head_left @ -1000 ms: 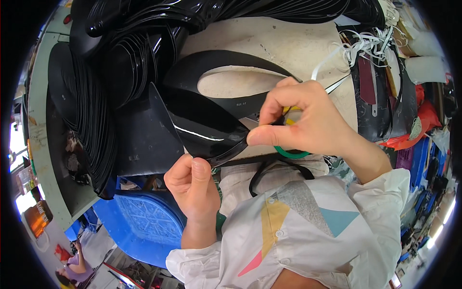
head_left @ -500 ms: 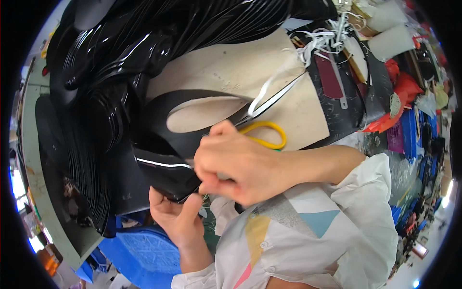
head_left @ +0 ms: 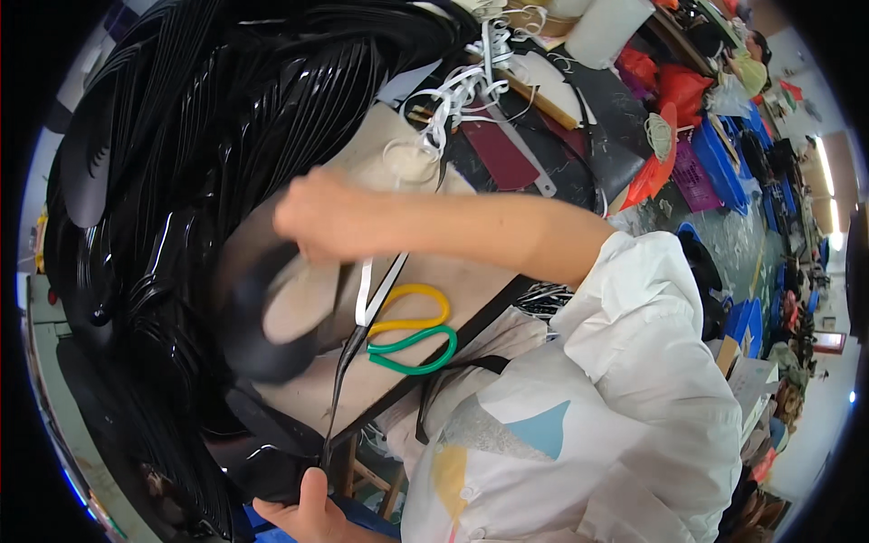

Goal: Manually applying protective tape to the edges of shoe component uppers and trimming excess tape with scissors.

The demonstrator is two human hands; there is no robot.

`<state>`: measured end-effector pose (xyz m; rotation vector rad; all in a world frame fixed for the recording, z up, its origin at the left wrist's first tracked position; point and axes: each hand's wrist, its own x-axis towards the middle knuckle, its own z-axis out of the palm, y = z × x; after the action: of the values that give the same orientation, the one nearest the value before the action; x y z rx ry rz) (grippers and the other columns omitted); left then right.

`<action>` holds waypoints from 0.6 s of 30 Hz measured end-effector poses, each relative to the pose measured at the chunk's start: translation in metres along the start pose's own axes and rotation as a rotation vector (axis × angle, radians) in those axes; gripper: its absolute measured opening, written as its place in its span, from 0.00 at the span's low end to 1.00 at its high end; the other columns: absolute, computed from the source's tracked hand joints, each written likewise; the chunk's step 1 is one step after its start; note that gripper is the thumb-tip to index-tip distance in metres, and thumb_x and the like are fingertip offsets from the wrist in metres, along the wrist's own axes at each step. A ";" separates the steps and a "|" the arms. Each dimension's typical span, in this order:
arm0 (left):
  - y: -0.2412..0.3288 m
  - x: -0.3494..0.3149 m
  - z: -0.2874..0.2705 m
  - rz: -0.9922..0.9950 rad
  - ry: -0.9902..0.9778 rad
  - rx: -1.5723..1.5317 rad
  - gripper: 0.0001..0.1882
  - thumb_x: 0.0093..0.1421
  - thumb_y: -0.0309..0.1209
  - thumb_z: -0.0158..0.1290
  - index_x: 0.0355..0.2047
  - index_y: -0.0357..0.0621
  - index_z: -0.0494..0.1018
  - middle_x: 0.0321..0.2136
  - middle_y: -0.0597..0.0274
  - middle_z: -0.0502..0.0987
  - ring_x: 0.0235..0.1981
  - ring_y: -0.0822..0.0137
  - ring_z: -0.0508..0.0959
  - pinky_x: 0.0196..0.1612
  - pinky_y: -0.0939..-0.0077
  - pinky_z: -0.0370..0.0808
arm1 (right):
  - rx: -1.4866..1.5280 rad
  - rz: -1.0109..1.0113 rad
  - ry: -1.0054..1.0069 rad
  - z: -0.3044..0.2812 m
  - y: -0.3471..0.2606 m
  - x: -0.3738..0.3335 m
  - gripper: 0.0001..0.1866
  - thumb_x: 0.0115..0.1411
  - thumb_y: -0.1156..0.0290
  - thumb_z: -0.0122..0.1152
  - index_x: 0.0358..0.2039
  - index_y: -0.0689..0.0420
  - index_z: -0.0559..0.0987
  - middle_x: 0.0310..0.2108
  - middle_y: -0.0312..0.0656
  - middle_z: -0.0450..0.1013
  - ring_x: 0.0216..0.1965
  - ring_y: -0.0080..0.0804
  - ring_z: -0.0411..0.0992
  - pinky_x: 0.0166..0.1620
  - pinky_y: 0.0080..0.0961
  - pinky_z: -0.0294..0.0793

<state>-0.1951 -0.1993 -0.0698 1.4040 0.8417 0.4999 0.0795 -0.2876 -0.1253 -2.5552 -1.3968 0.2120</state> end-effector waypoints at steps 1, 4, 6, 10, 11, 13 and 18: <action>0.008 0.001 0.004 -0.021 -0.004 0.036 0.23 0.40 0.17 0.61 0.40 0.28 0.73 0.34 0.57 0.75 0.33 0.65 0.74 0.41 0.69 0.70 | -0.073 0.089 0.073 -0.011 0.008 0.005 0.06 0.41 0.71 0.63 0.22 0.58 0.80 0.26 0.50 0.76 0.34 0.48 0.76 0.32 0.41 0.75; -0.028 0.004 -0.027 0.211 -0.085 -0.041 0.20 0.48 0.19 0.55 0.44 0.33 0.67 0.39 0.58 0.73 0.39 0.67 0.74 0.46 0.71 0.70 | -0.110 0.115 0.456 -0.027 0.058 0.006 0.12 0.44 0.64 0.65 0.28 0.55 0.80 0.29 0.44 0.76 0.33 0.40 0.76 0.33 0.37 0.75; -0.029 0.015 -0.019 0.129 -0.042 -0.059 0.19 0.50 0.19 0.54 0.43 0.33 0.67 0.38 0.58 0.73 0.38 0.68 0.74 0.44 0.71 0.71 | -0.316 -0.144 0.831 -0.035 0.062 -0.004 0.16 0.43 0.56 0.67 0.28 0.53 0.76 0.23 0.39 0.73 0.27 0.34 0.74 0.27 0.28 0.73; -0.042 0.030 -0.010 0.015 -0.019 -0.230 0.16 0.52 0.20 0.53 0.42 0.32 0.69 0.37 0.58 0.74 0.37 0.67 0.76 0.42 0.73 0.73 | -0.129 -0.220 0.590 -0.023 -0.012 -0.076 0.09 0.50 0.63 0.60 0.24 0.54 0.73 0.16 0.37 0.68 0.19 0.33 0.69 0.20 0.29 0.67; -0.045 0.033 -0.007 0.013 -0.049 -0.236 0.17 0.53 0.21 0.52 0.44 0.32 0.68 0.38 0.57 0.74 0.37 0.67 0.76 0.42 0.73 0.73 | -0.076 -0.287 0.395 -0.011 -0.026 -0.103 0.10 0.51 0.63 0.60 0.24 0.55 0.73 0.14 0.36 0.67 0.18 0.32 0.69 0.19 0.28 0.67; -0.037 0.036 0.002 0.040 -0.066 -0.296 0.18 0.54 0.22 0.51 0.46 0.33 0.66 0.39 0.57 0.74 0.38 0.67 0.76 0.42 0.72 0.73 | -0.128 -0.263 0.059 0.010 -0.036 -0.135 0.10 0.45 0.70 0.58 0.27 0.61 0.73 0.20 0.39 0.67 0.24 0.32 0.69 0.25 0.24 0.69; -0.042 0.039 0.004 -0.016 -0.074 -0.472 0.18 0.56 0.23 0.50 0.47 0.38 0.67 0.41 0.58 0.74 0.40 0.66 0.76 0.45 0.71 0.73 | -0.066 -0.203 0.132 0.041 -0.037 -0.142 0.14 0.41 0.77 0.54 0.32 0.63 0.71 0.26 0.43 0.67 0.33 0.38 0.67 0.31 0.28 0.71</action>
<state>-0.1751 -0.1782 -0.1188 0.9739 0.6228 0.5860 -0.0364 -0.3832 -0.1522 -2.4059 -1.6216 -0.0373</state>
